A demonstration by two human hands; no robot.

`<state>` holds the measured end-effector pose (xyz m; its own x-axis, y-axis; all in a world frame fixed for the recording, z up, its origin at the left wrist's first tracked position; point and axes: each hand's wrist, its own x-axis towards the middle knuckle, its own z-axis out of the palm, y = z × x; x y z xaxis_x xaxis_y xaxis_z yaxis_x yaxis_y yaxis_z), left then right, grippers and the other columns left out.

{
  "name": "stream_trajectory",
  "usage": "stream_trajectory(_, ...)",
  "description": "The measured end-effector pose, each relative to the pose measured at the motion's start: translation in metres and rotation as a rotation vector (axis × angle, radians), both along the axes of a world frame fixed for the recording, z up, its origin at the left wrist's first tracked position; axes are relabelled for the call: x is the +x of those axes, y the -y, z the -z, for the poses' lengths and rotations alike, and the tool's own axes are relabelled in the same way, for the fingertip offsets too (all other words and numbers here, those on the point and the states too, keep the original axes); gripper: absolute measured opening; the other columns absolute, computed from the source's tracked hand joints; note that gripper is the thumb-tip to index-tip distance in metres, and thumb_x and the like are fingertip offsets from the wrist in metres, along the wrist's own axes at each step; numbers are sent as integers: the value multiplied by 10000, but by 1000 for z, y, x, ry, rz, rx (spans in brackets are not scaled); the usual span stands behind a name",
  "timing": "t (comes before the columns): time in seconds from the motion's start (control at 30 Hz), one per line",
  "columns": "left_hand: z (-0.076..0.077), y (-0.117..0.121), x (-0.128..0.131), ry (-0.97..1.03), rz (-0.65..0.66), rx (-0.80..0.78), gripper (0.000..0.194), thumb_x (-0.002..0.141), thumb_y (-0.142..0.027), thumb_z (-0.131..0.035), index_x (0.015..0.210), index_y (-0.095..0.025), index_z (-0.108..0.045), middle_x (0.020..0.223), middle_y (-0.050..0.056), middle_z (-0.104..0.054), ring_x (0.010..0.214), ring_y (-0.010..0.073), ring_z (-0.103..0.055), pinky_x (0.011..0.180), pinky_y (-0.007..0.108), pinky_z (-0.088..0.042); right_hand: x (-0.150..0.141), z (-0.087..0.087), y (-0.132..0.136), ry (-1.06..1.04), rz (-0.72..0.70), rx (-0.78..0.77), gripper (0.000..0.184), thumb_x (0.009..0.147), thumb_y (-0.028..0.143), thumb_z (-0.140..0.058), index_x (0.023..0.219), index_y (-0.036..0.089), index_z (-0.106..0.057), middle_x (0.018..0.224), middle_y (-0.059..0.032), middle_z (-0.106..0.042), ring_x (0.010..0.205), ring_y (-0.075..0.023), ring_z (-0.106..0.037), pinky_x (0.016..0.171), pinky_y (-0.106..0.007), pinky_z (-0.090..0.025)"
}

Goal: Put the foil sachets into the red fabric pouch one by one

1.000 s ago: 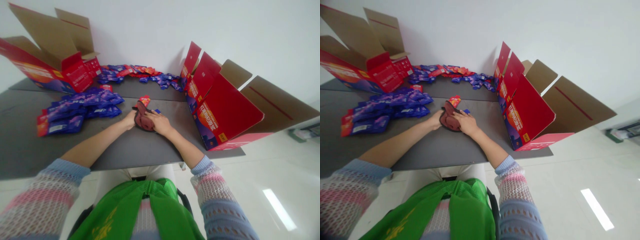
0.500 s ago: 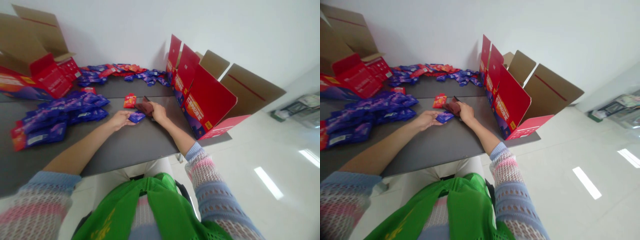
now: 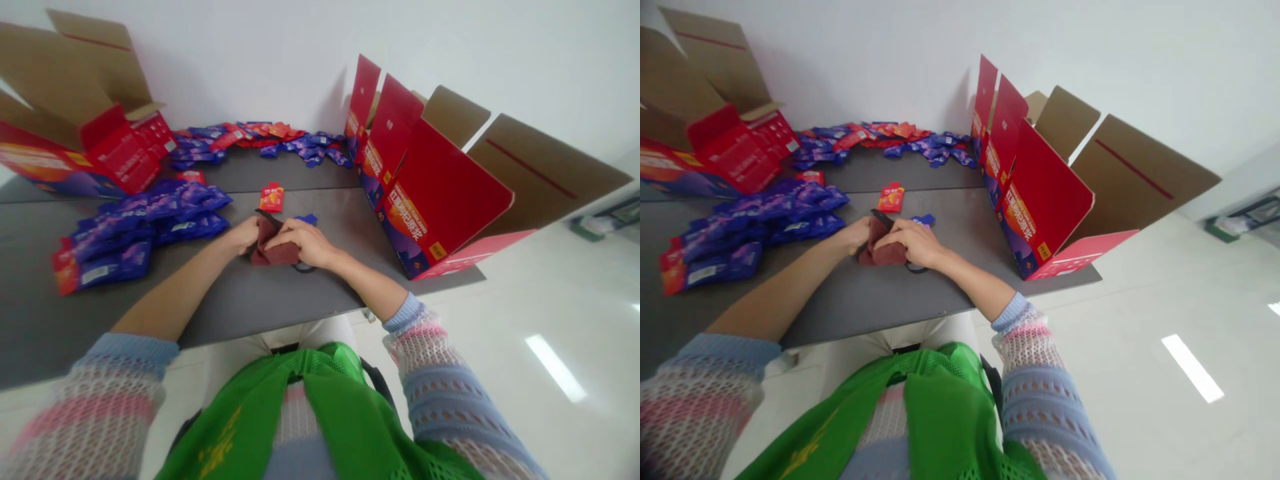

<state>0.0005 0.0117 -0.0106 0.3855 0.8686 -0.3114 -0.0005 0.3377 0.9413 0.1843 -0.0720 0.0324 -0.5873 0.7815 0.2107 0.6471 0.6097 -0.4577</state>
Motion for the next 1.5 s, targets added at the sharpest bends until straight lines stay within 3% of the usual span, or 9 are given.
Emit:
stream_trajectory(0.23, 4, -3, -2, -26, 82, -33, 259, 851, -4, -588, 1024, -88, -761, 831, 135, -779, 691, 221, -751, 741, 424, -643, 54, -9, -25, 223, 767, -84, 251, 914, 275, -619, 1077, 282, -809, 1077, -108, -696, 1031, -284, -620, 932, -390, -452)
stream_trajectory(0.43, 5, -4, -5, 8, 140, -41, 263, 877, 0, -547, 1001, -88, -762, 859, 160, -780, 696, 229, -757, 744, 428, -642, 50, -10, -20, -18, 567, 238, 438, 978, 164, -454, 1305, 332, -693, 1172, -44, -655, 1085, -208, -566, 929, -304, -420)
stream_trajectory(0.63, -1, 0, -3, 42, 194, -33, 199, 810, 2, -632, 934, -82, -764, 852, 156, -782, 799, 257, -770, 821, 415, -635, 7, 15, -16, 306, 191, 257, 369, 1005, 233, -520, 1240, 447, -708, 1325, -14, -611, 1213, -250, -459, 1045, -415, -312)
stream_trajectory(0.87, 3, -8, -9, 98, 220, -80, 226, 739, -114, -772, 964, -129, -771, 999, 155, -789, 909, 296, -764, 840, 422, -636, 12, 27, -30, 444, 338, 353, 350, 1051, 337, -437, 1282, 457, -672, 1403, 14, -578, 1252, -240, -414, 1051, -416, -303)
stream_trajectory(1.0, -1, -7, -8, 55, 223, -102, 251, 762, -78, -737, 1005, -130, -770, 986, 154, -790, 906, 267, -763, 875, 404, -616, 32, 24, -44, 469, 604, 217, 344, 1039, 309, -439, 1177, 366, -749, 1304, -50, -635, 1171, -277, -458, 999, -454, -328)
stream_trajectory(1.13, -2, -3, -5, 8, 161, -79, 272, 815, -40, -661, 1055, -124, -757, 925, 135, -791, 832, 228, -759, 842, 397, -617, 54, 14, -47, 403, 809, 92, 410, 1040, 260, -372, 1289, 355, -683, 1362, -57, -624, 1188, -279, -464, 984, -452, -337)
stream_trajectory(1.27, -2, -1, -4, 12, 127, -77, 248, 837, -50, -654, 1059, -96, -754, 900, 155, -785, 791, 239, -759, 819, 407, -613, 55, -3, -32, 245, 785, 227, 493, 1008, 187, -355, 1404, 375, -579, 1489, 2, -543, 1239, -243, -452, 1025, -399, -328)
stream_trajectory(1.4, -7, 2, 1, -11, 111, -105, 215, 881, -86, -608, 1039, -84, -754, 898, 172, -782, 765, 250, -763, 778, 392, -612, 43, -11, -16, 154, 816, 278, 535, 951, 138, -400, 1383, 384, -597, 1430, -8, -589, 1242, -255, -472, 1116, -478, -250)
stream_trajectory(1.5, -11, 5, 7, 6, -5, -123, 197, 919, -128, -553, 985, -80, -733, 843, 164, -775, 715, 247, -757, 709, 374, -618, 35, -5, -16, 116, 610, 227, 588, 886, 107, -467, 1420, 330, -574, 1444, -12, -584, 1247, -233, -486, 1056, -395, -338)
